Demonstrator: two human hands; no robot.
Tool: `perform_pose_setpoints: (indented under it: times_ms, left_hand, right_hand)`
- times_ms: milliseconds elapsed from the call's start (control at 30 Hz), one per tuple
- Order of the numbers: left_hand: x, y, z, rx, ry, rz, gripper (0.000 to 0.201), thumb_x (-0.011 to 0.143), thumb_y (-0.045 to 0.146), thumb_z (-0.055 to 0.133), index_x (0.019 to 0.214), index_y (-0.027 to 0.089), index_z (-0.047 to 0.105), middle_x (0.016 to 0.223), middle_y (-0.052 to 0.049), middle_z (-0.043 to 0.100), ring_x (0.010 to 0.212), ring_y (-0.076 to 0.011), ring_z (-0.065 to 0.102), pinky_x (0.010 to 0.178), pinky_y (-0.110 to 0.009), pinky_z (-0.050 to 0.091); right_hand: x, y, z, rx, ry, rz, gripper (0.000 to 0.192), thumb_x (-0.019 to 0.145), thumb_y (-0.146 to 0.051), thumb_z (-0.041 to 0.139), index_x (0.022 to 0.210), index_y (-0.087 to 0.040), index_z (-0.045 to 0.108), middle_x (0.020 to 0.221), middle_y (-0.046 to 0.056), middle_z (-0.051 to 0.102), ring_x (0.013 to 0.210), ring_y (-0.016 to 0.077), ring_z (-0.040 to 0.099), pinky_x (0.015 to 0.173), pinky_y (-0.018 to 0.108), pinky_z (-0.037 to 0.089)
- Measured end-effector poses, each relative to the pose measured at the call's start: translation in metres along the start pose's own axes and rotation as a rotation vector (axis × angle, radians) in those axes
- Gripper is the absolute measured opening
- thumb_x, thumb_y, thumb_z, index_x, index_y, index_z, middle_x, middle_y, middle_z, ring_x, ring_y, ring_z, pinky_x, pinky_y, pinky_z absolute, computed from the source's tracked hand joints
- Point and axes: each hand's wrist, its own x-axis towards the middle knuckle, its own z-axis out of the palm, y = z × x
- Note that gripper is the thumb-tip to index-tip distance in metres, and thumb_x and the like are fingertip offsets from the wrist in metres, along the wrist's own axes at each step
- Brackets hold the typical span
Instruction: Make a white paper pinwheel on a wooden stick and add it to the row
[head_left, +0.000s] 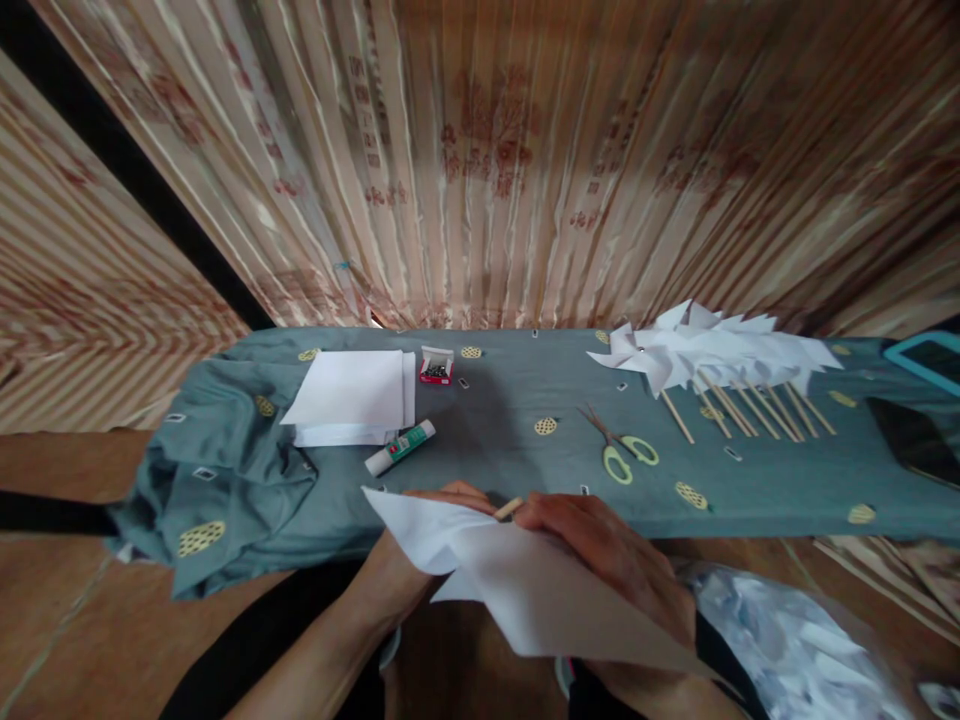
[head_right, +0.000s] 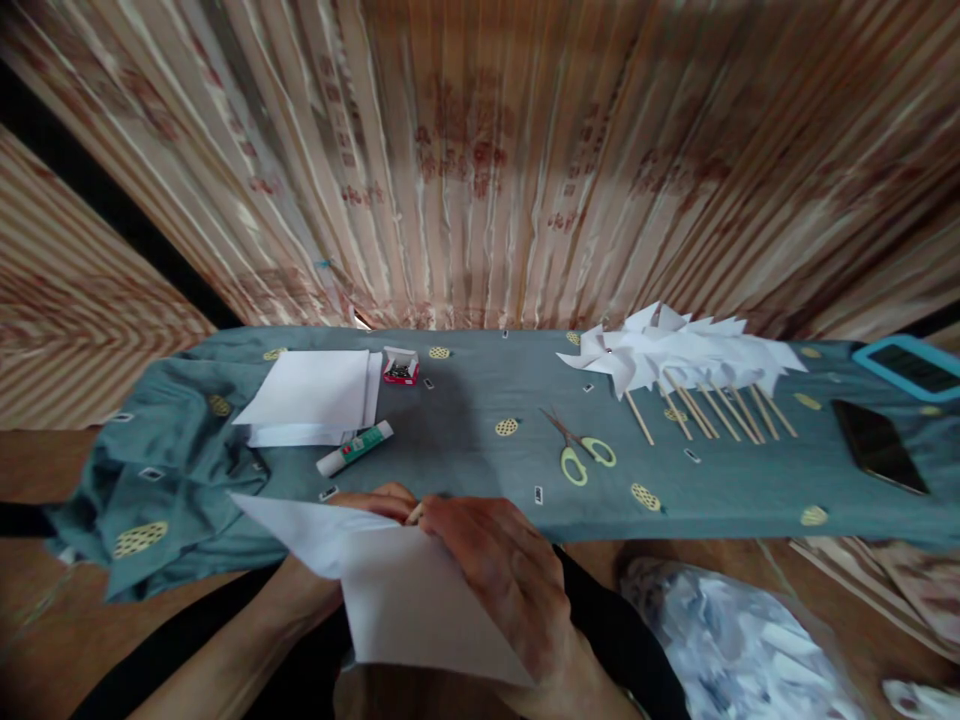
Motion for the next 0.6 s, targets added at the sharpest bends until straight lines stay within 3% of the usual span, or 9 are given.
perform_pose_setpoints:
  times_ms: [133, 400, 600]
  left_hand:
    - [0.0004, -0.0025, -0.0021, 0.047, -0.132, 0.033, 0.013, 0.061, 0.03, 0.077, 0.061, 0.017, 0.075, 0.068, -0.006, 0.068, 0.065, -0.0171, 0.06, 0.058, -0.025, 0.047]
    - [-0.0006, -0.0033, -0.0011, 0.052, -0.1, -0.006, 0.016, 0.06, 0.032, 0.077, 0.059, 0.016, 0.072, 0.067, -0.005, 0.067, 0.065, -0.0178, 0.058, 0.059, -0.026, 0.046]
    - [-0.0017, -0.0059, -0.0029, 0.089, -0.068, -0.067, 0.019, 0.06, 0.031, 0.077, 0.059, 0.015, 0.067, 0.061, -0.003, 0.062, 0.058, -0.0147, 0.053, 0.051, -0.023, 0.042]
  right_hand:
    - [0.0025, -0.0019, -0.0004, 0.006, 0.031, -0.002, 0.058, 0.08, -0.02, 0.064, 0.133, -0.02, 0.041, 0.103, 0.006, 0.068, 0.094, 0.0194, 0.066, 0.08, 0.032, 0.055]
    - [0.0066, -0.0034, -0.0011, -0.026, 0.057, -0.019, 0.051, 0.084, -0.019, 0.057, 0.133, -0.021, 0.041, 0.097, 0.006, 0.07, 0.087, 0.02, 0.068, 0.074, 0.033, 0.057]
    - [0.0056, 0.0003, 0.0054, 0.037, 0.106, 0.057, 0.05, 0.081, -0.017, 0.06, 0.129, -0.021, 0.045, 0.093, 0.006, 0.071, 0.084, 0.0194, 0.068, 0.073, 0.032, 0.057]
